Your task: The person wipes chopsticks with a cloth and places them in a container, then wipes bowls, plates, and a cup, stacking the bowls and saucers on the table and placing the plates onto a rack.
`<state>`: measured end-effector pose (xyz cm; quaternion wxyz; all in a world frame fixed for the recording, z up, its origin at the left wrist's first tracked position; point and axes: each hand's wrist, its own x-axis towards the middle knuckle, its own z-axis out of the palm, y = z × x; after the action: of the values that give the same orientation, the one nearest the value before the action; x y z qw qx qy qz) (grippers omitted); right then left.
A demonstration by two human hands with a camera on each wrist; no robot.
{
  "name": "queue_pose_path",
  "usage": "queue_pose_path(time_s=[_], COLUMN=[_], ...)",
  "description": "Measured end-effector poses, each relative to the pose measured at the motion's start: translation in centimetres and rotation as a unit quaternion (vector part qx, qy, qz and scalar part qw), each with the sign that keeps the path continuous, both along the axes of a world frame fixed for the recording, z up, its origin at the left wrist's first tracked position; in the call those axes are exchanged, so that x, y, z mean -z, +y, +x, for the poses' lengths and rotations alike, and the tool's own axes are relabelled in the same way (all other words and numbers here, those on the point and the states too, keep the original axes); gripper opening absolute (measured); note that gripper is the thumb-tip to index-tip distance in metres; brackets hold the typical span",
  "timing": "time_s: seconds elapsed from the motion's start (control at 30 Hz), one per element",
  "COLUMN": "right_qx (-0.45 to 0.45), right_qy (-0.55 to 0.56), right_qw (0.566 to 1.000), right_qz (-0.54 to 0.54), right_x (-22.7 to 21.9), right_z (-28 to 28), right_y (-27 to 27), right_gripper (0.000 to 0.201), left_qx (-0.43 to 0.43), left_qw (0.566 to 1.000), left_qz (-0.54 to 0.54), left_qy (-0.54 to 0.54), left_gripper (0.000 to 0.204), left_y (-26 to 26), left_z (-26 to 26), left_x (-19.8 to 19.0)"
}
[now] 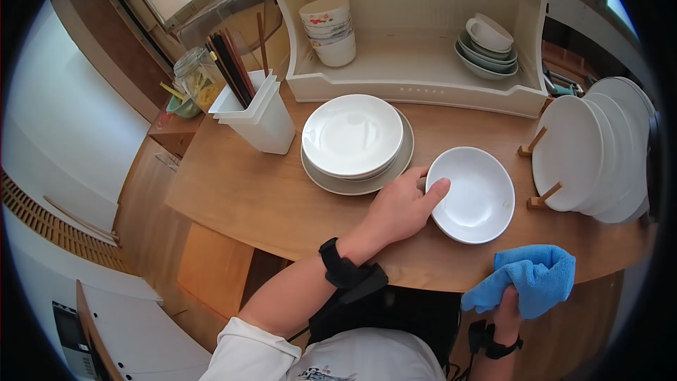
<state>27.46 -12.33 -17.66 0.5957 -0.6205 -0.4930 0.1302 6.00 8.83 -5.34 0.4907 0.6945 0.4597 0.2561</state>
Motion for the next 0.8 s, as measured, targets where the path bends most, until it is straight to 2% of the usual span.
queue_pose_path(time_s=[0.13, 0.2, 0.33, 0.4, 0.5, 0.6, 0.7, 0.77, 0.8], right_qx=[-0.003, -0.040, -0.012, -0.006, 0.028, 0.077, 0.084, 0.103, 0.104], right_qy=[0.042, 0.061, 0.039, 0.029, 0.006, -0.005, -0.027, 0.034, 0.030], right_qw=[0.999, 0.997, 0.998, 0.999, 0.998, 0.995, 0.994, 0.991, 0.991], right_qz=[0.013, 0.016, 0.036, 0.041, 0.057, 0.070, 0.069, 0.084, 0.082], right_x=[-0.5, -1.5, -1.7, -2.0, -2.5, -2.6, -3.2, -3.5, -3.6], right_z=[-0.4, -0.5, -1.0, -1.1, -1.4, -1.4, -1.4, -1.6, -1.5], right_y=[0.3, 0.7, 1.5, 1.9, 2.3, 2.8, 3.4, 3.8, 3.8], right_gripper=[0.032, 0.033, 0.036, 0.036, 0.037, 0.039, 0.040, 0.043, 0.043], left_qx=[-0.016, -0.028, -0.054, -0.137, -0.188, -0.230, -0.229, -0.216, -0.203], left_qw=[0.999, 0.994, 0.989, 0.967, 0.951, 0.935, 0.932, 0.938, 0.942], left_qz=[0.034, 0.090, 0.086, 0.117, 0.147, 0.117, 0.103, 0.107, 0.114], left_qy=[-0.035, -0.047, -0.104, -0.180, -0.199, -0.242, -0.261, -0.251, -0.240], left_gripper=[0.050, 0.042, 0.032, 0.025, 0.024, 0.024, 0.024, 0.024, 0.023], left_y=[-1.4, -2.3, -2.7, -2.6, -1.7, -1.2, -1.3, -1.3, -1.4], left_z=[-2.0, -3.8, -8.0, -9.7, -12.1, -13.3, -13.4, -13.1, -13.0], left_x=[1.0, 1.1, 1.5, 1.0, 2.1, 3.8, 3.6, 3.8, 4.0])
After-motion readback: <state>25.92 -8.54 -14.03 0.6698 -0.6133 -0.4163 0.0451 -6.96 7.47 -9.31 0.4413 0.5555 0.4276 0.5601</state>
